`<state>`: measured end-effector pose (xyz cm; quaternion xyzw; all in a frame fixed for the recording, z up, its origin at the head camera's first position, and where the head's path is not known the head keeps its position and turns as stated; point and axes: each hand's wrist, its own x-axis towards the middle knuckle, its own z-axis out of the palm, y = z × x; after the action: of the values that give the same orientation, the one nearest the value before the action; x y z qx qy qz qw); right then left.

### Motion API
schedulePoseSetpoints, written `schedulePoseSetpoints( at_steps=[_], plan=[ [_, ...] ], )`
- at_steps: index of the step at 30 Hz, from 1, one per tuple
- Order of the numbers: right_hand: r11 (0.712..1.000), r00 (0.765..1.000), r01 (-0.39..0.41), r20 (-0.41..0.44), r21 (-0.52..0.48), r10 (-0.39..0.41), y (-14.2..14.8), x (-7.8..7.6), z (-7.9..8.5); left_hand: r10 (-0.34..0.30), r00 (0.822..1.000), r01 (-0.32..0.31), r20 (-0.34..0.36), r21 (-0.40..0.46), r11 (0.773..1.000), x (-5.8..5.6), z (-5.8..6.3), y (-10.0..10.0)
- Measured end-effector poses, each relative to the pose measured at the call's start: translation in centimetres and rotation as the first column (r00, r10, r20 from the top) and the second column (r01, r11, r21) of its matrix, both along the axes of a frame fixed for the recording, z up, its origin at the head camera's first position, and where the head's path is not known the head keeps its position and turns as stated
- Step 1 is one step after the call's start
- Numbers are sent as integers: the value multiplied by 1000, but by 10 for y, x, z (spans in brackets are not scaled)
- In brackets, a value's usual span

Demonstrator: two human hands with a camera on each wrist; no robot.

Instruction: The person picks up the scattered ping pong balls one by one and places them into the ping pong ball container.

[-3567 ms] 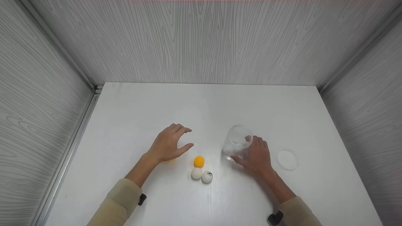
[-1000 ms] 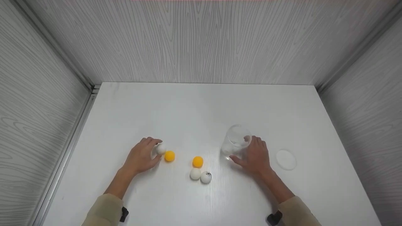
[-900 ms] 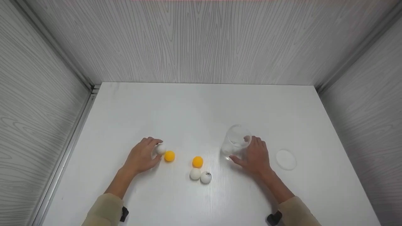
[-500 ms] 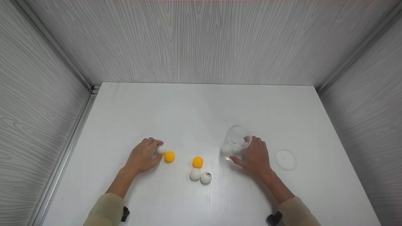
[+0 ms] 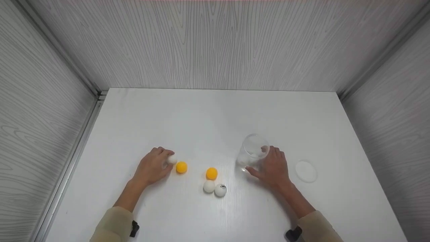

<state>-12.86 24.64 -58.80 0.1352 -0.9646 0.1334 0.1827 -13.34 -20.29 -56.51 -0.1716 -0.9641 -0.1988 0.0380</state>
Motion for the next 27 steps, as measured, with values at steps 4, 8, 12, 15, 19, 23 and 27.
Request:
schedulePoseSetpoints(
  at_steps=[4,8,12,15,19,23,27],
  plan=[
    [1000,1000,-3,-8,-12,3,0,0,-1,-2,1000,2,-1,6,1000,1,0,0],
    [1000,1000,-3,-19,-15,3,0,0,-2,-3,1000,4,-12,13,1000,1,2,0],
    [1000,999,-4,-32,-17,3,0,0,0,-6,999,8,-43,38,999,1,6,-1],
    [1000,999,-4,-36,-16,3,0,1,1,3,998,0,-57,56,998,2,9,-1],
    [1000,1000,4,-25,-10,-4,0,0,2,22,998,-18,-61,65,998,1,14,-2],
    [1000,1000,10,-23,-14,-10,0,1,2,28,998,-24,-56,66,997,1,19,-2],
    [1000,1000,7,-28,-13,-7,-1,1,2,22,997,-16,-79,70,997,2,22,1]
  ],
)
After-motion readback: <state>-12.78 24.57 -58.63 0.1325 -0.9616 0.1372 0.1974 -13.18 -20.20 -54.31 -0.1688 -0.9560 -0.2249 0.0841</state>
